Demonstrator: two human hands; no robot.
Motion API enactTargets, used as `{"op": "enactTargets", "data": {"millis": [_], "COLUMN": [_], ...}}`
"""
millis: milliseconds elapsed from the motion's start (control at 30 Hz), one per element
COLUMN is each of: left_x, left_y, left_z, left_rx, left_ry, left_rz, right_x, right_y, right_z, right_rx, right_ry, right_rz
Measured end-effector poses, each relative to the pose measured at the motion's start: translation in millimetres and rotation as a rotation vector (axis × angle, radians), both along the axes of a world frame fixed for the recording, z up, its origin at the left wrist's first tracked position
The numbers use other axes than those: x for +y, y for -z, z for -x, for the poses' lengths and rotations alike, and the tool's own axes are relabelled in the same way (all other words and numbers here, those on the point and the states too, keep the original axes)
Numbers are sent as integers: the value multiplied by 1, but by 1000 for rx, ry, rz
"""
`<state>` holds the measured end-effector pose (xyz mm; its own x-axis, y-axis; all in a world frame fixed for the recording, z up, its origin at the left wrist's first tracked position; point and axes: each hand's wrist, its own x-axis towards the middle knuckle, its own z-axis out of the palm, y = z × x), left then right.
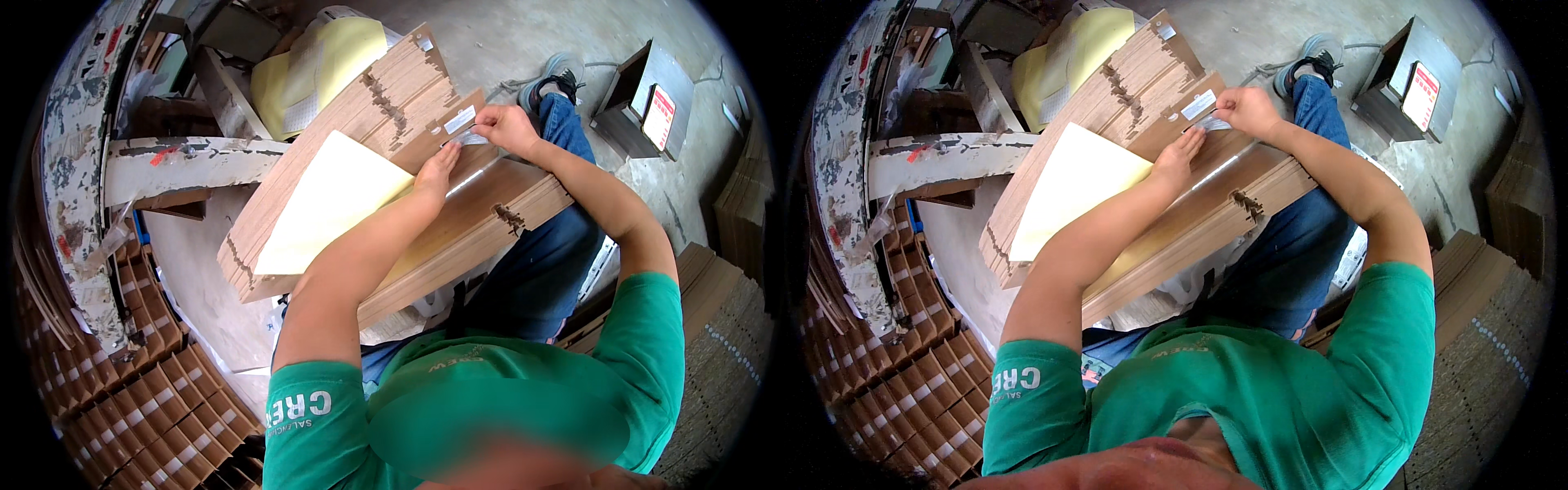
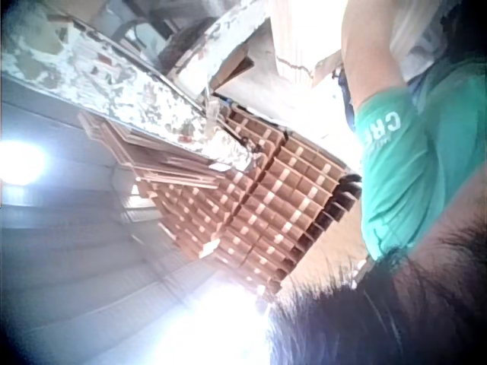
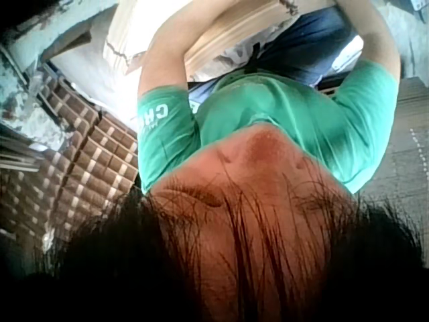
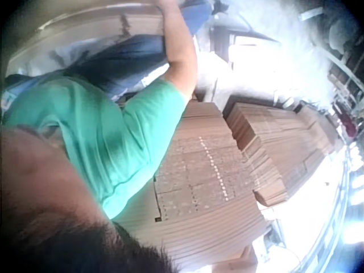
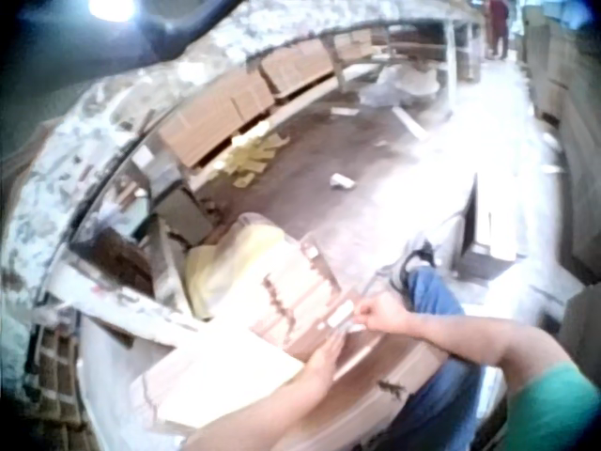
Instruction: The person sits on the floor and applies adhesive labels to a stack of flat cardboard pieces. They peel each label from a yellow backing sheet and press it onto the cardboard surface, repeating the process for multiple items.
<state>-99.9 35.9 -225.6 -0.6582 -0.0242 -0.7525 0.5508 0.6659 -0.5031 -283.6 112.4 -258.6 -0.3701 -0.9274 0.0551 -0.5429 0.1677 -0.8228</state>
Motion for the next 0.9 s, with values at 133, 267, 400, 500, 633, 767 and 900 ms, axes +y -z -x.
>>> {"op": "enactTargets", "data": {"millis": [133, 267, 400, 500, 633, 767, 900], "left_x": [-3, 6, -15, -24, -10, 30, 79], "left_y": [1, -49, -157, -214, -289, -318, -327], "left_z": [-21, -54, -125, -211, -335, -511, -596], "left_rx": [-61, -91, 224, 693, 1088, 1999, 2721], "left_ry": [-109, -570, -901, -1013, -1443, -1593, -1431], "left_rz": [-22, -169, -412, -460, -392, -326, 232], "right_x": [2, 10, -8, -13, -12, -17, -2], "right_y": [-24, 12, -51, -48, -43, -22, -21], "right_z": [15, 50, 10, 19, 20, 16, 40], "right_rx": [609, -267, -479, -389, -660, -673, -543], "right_ry": [66, 183, 116, 231, 359, 368, 226], "right_rz": [-52, 219, 124, -4, -11, 35, -87]}}
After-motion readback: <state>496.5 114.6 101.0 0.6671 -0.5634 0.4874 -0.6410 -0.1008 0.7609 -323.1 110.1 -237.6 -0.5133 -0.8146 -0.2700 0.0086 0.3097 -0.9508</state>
